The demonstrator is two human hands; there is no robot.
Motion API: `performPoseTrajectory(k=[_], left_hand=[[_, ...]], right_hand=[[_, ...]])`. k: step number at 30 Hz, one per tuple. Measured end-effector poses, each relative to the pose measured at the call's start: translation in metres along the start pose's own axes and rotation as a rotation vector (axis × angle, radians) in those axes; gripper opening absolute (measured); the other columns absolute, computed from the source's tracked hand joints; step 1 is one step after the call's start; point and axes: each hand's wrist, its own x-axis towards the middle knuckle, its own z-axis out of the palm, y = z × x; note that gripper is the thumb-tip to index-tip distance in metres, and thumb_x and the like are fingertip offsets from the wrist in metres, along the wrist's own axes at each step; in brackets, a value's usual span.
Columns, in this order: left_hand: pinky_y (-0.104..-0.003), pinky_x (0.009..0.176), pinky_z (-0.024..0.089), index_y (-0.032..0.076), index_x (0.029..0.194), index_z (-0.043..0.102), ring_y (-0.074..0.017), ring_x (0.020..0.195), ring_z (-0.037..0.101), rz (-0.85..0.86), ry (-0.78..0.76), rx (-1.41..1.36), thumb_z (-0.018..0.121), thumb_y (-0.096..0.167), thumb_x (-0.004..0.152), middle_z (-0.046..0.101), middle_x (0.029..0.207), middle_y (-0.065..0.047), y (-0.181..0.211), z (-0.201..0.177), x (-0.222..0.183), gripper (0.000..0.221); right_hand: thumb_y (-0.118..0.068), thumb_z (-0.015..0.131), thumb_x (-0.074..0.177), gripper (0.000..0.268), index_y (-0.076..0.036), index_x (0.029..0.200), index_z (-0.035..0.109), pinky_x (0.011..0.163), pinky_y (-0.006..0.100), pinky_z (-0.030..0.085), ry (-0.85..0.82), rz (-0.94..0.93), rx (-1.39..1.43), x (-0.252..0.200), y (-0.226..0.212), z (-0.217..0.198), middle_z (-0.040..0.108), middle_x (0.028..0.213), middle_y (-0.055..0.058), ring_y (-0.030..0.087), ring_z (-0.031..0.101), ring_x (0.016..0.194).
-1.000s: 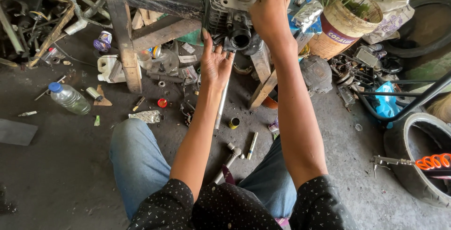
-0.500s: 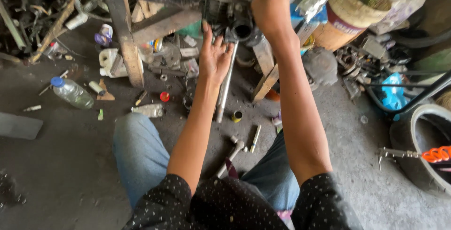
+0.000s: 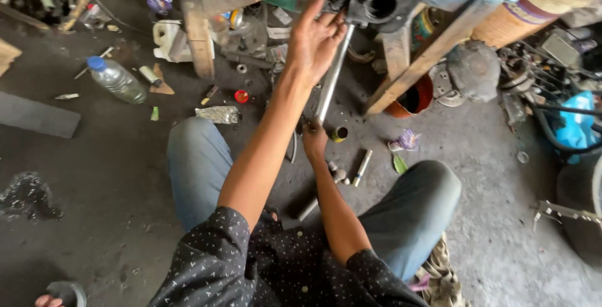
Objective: Inspecting and manipulating an engine cylinder head and small metal components
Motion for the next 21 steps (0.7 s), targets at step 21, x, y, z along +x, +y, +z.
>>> performPoseTrajectory(k=[21], left_hand=[[-0.039, 0.093, 0.047, 0.027, 0.111, 0.078, -0.0290, 0.103, 0.067, -0.163, 0.276, 0.067, 0.076, 0.016, 0.090, 0.075, 0.106, -0.007, 0.031, 0.027, -0.002, 0.024]], right_hand=[[-0.007, 0.055, 0.102, 0.054, -0.014, 0.155, 0.045, 0.067, 0.036, 0.051, -0.004, -0.176, 0.314, 0.077, -0.111, 0.013, 0.061, 0.086, 0.011, 0.022, 0.059, 0.072]])
